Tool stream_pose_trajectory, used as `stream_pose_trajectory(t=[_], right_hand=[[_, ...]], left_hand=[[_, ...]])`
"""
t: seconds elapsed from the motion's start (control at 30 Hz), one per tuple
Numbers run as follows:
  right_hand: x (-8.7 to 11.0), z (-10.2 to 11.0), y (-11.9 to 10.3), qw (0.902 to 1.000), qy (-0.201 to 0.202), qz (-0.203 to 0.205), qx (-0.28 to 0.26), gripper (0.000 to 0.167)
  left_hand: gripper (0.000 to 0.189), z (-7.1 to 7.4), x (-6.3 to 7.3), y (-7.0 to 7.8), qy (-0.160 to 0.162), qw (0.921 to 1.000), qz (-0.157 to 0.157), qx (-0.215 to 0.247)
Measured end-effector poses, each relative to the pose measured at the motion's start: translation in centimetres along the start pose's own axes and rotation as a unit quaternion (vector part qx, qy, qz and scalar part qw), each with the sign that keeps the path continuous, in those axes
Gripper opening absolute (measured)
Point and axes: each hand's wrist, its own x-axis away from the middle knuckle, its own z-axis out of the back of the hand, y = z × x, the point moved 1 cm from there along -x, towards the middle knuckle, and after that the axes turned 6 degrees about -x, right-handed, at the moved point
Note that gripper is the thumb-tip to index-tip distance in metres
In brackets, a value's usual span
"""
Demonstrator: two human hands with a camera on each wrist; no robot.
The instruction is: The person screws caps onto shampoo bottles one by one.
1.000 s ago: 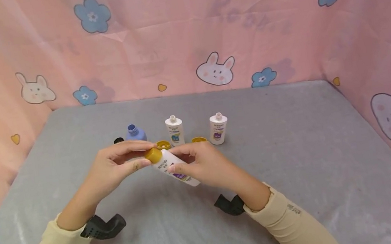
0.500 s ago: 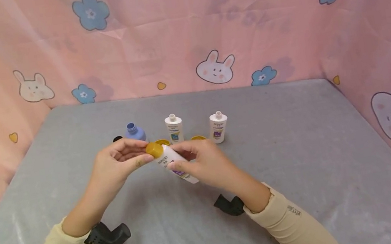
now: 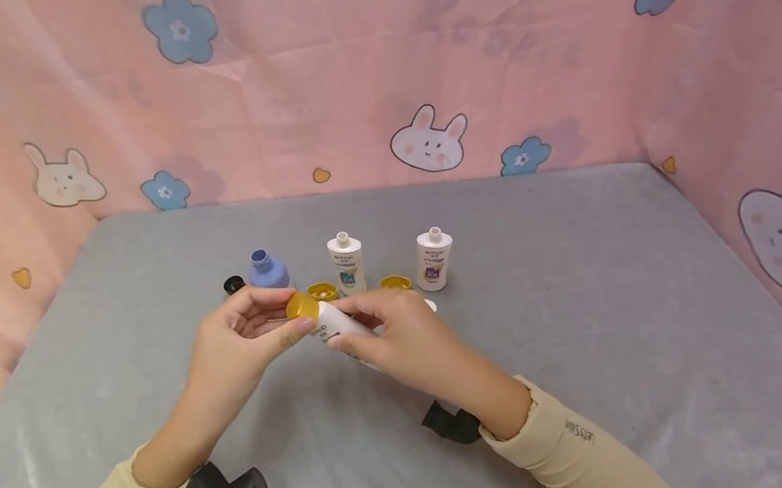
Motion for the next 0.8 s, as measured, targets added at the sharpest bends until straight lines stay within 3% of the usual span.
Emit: stream_pose_trajectory(t=[0.2, 0.43, 0.8], right_hand=[[0.01, -0.10, -0.03, 0.9996, 0.011, 0.023, 0.010, 0.032], [-0.25, -0.19, 0.06, 0.9997, 0.001, 0.020, 0.010, 0.034], [-0.34, 0.42, 0.40, 0.9986, -0.036, -0.027, -0.028, 0.030]], left_hand=[[0.040, -0.17, 0.01, -0.06, -0.005, 0.9996, -0.026, -0.003], [0.038, 0.16, -0.06, 0.00, -0.012, 0.9979, -0.063, -0.003], [0.040, 0.53, -0.49, -0.45, -0.060, 0.9903, -0.125, 0.004]])
